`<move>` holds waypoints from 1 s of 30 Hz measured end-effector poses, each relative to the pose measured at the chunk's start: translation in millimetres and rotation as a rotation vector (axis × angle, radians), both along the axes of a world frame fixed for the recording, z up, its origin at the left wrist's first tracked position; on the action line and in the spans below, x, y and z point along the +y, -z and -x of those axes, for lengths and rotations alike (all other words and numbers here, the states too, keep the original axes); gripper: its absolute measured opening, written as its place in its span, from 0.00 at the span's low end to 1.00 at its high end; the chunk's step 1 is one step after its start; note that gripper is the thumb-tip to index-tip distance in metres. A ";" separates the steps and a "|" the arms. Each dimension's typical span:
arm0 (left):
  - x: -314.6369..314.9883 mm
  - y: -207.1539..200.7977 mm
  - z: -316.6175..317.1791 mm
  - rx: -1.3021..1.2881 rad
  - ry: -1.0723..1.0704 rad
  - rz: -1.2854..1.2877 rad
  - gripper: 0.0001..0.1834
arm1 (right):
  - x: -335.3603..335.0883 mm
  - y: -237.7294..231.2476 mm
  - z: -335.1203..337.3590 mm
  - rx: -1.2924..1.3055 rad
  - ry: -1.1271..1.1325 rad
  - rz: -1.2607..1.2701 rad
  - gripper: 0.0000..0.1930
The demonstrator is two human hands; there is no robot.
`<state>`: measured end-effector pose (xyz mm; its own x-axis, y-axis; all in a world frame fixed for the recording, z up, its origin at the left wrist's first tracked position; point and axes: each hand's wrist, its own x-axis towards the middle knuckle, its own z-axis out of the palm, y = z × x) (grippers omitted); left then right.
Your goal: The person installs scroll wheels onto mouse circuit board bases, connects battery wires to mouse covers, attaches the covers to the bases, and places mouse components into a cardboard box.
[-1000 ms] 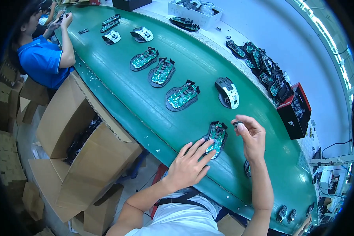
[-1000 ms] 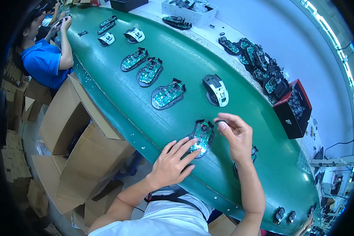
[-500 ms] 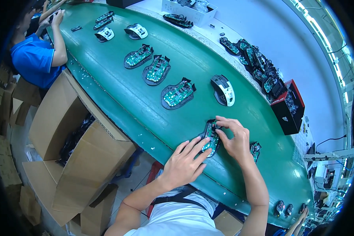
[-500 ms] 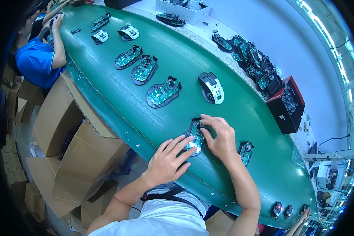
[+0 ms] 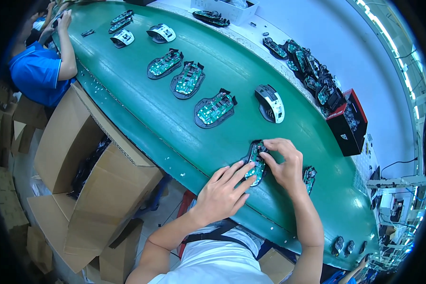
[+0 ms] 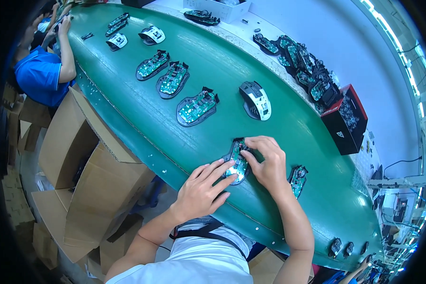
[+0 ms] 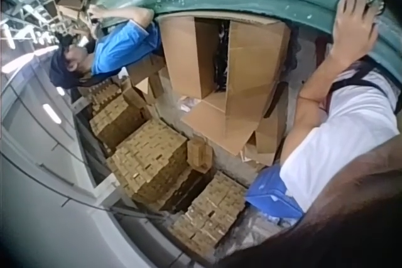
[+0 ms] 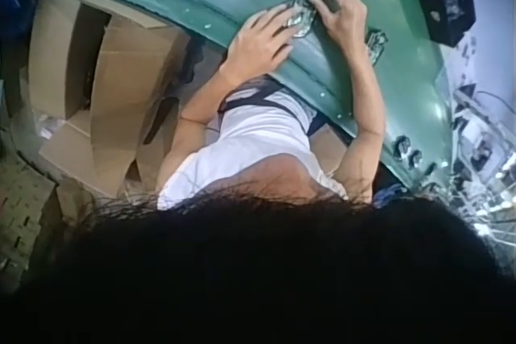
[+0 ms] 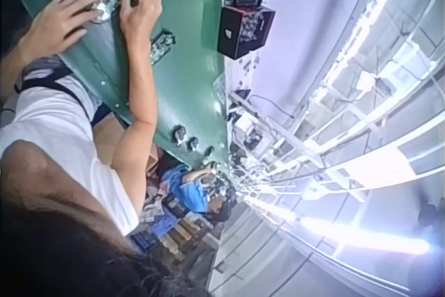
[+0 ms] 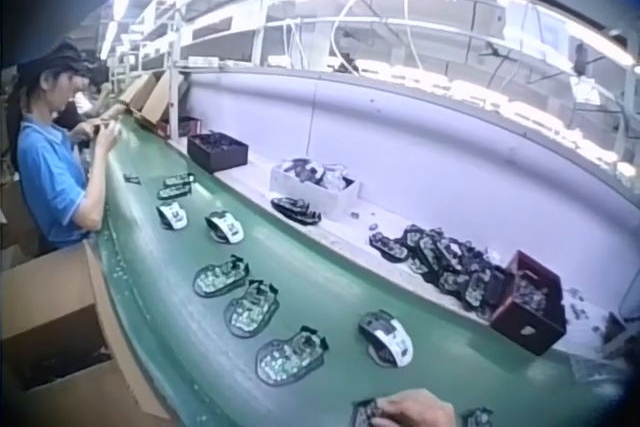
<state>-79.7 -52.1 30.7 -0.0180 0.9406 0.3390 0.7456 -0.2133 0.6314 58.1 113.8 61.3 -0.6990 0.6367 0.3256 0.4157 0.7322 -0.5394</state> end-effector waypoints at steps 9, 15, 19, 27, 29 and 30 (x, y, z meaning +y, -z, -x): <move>1.8 -6.6 5.6 0.045 0.038 -0.011 0.24 | -1.6 -4.6 -1.3 -0.331 0.028 -0.344 0.19; 4.5 -11.7 3.3 0.096 0.037 0.013 0.26 | 37.1 -55.7 -50.3 0.050 0.188 -0.313 0.15; 2.1 -8.1 2.8 0.075 -0.045 -0.026 0.24 | 147.9 -89.3 -125.4 0.102 0.425 -0.489 0.06; -0.7 -6.6 -4.1 0.002 -0.150 -0.101 0.20 | 319.6 -39.4 -246.2 -0.662 0.688 0.198 0.54; -9.8 -1.0 2.0 0.010 -0.189 -0.097 0.19 | 309.9 -35.8 -204.7 -0.697 0.624 0.345 0.55; -9.6 -2.6 1.0 -0.001 -0.199 -0.106 0.17 | 311.5 -36.5 -201.6 -0.728 0.637 0.363 0.51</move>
